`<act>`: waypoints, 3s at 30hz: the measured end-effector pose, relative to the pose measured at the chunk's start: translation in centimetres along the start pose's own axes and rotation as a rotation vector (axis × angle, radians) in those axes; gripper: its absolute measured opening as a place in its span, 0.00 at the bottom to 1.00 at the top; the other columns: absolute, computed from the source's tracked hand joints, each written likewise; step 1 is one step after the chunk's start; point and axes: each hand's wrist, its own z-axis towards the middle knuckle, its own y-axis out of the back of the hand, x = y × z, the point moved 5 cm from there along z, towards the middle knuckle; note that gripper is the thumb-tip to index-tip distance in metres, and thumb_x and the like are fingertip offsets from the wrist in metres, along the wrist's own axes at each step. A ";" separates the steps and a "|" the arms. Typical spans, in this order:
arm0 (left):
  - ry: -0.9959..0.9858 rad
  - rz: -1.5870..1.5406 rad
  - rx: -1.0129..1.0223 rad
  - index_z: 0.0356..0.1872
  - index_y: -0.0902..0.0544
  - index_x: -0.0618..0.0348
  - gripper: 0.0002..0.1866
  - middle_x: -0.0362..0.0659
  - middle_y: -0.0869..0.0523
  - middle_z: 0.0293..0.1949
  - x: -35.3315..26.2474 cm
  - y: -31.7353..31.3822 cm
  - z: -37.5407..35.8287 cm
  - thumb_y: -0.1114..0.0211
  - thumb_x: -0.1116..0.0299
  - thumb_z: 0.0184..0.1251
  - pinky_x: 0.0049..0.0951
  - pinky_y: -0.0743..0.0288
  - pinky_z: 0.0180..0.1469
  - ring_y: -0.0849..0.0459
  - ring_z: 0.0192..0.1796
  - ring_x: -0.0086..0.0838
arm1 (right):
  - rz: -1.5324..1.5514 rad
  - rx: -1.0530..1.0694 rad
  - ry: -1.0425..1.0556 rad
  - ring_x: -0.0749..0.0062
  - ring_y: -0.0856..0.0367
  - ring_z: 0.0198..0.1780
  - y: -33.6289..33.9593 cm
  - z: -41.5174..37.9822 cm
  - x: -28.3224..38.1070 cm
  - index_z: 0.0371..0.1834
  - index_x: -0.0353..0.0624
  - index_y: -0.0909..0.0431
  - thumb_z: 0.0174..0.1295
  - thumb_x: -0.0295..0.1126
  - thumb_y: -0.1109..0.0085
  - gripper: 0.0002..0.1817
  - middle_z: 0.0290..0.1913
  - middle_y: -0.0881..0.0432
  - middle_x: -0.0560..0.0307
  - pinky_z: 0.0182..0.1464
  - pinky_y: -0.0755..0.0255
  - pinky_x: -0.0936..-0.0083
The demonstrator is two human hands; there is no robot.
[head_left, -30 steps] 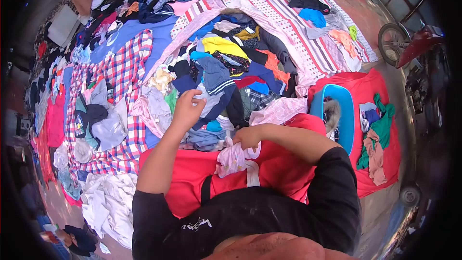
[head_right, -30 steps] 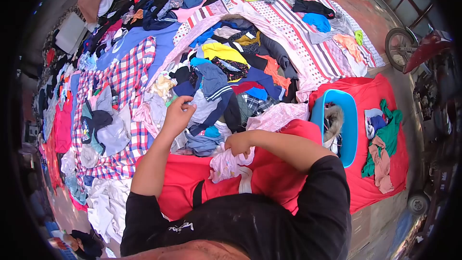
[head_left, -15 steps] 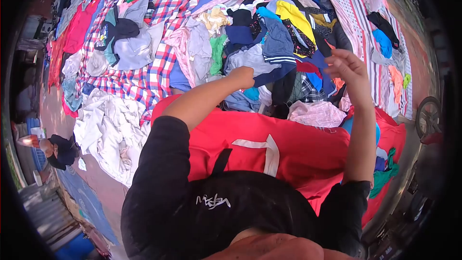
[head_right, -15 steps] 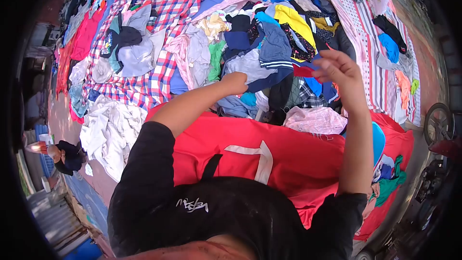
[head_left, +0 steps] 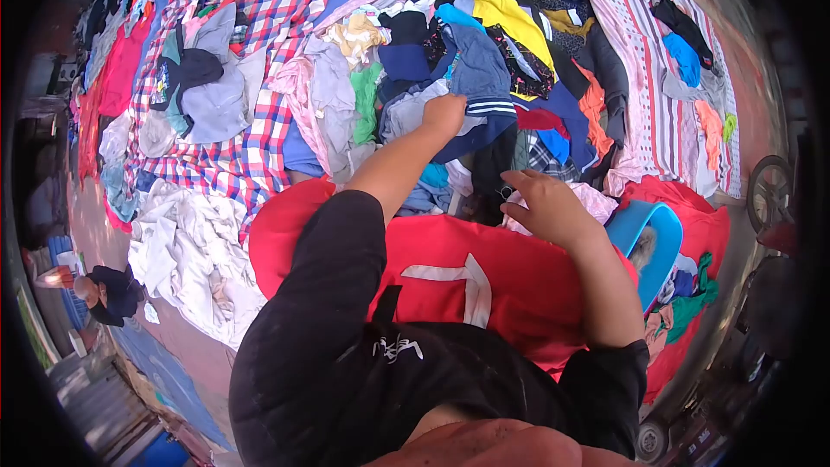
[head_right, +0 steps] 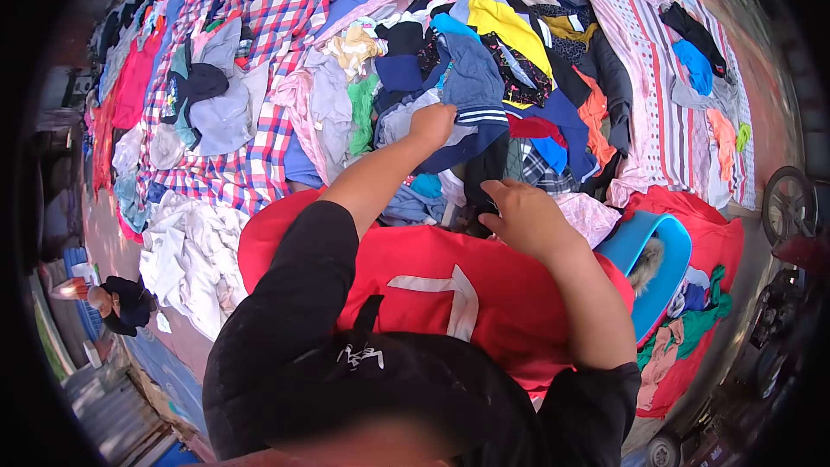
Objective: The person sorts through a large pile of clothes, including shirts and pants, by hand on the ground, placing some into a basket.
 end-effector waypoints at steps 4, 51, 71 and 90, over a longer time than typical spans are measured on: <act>0.145 -0.250 -0.171 0.46 0.19 0.54 0.12 0.53 0.11 0.35 -3.9 4.3 -0.4 0.46 0.59 0.77 0.52 0.21 0.42 0.12 0.39 0.52 | -0.093 -0.032 -0.181 0.42 0.14 0.51 0.2 -0.1 -2.1 0.61 0.36 0.26 0.58 0.37 0.29 0.30 0.50 0.16 0.36 0.53 0.21 0.56; 0.207 -0.723 -0.827 0.49 0.19 0.69 0.15 0.55 0.11 0.33 3.1 40.6 -2.0 0.49 0.69 0.75 0.42 0.17 0.29 0.10 0.28 0.43 | 0.055 -1.132 0.162 0.52 0.16 0.42 11.2 -8.4 -1.5 0.49 0.41 0.17 0.57 0.24 0.34 0.15 0.40 0.18 0.49 0.43 0.24 0.64; -0.291 -1.194 -0.363 0.61 0.20 0.66 0.16 0.42 0.12 0.51 -10.7 46.8 -5.5 0.43 0.71 0.78 0.22 0.21 0.55 0.13 0.49 0.23 | 0.300 -0.626 0.059 0.48 0.14 0.49 5.7 -4.0 4.1 0.65 0.38 0.26 0.56 0.45 0.26 0.36 0.59 0.20 0.42 0.50 0.20 0.58; -0.047 -1.241 -0.436 0.59 0.17 0.56 0.14 0.37 0.11 0.41 1.5 42.2 -6.0 0.44 0.68 0.78 0.27 0.22 0.37 0.14 0.38 0.22 | 0.143 -0.206 0.101 0.52 0.11 0.38 3.1 -3.3 3.3 0.56 0.34 0.21 0.55 0.34 0.28 0.26 0.45 0.13 0.39 0.44 0.19 0.61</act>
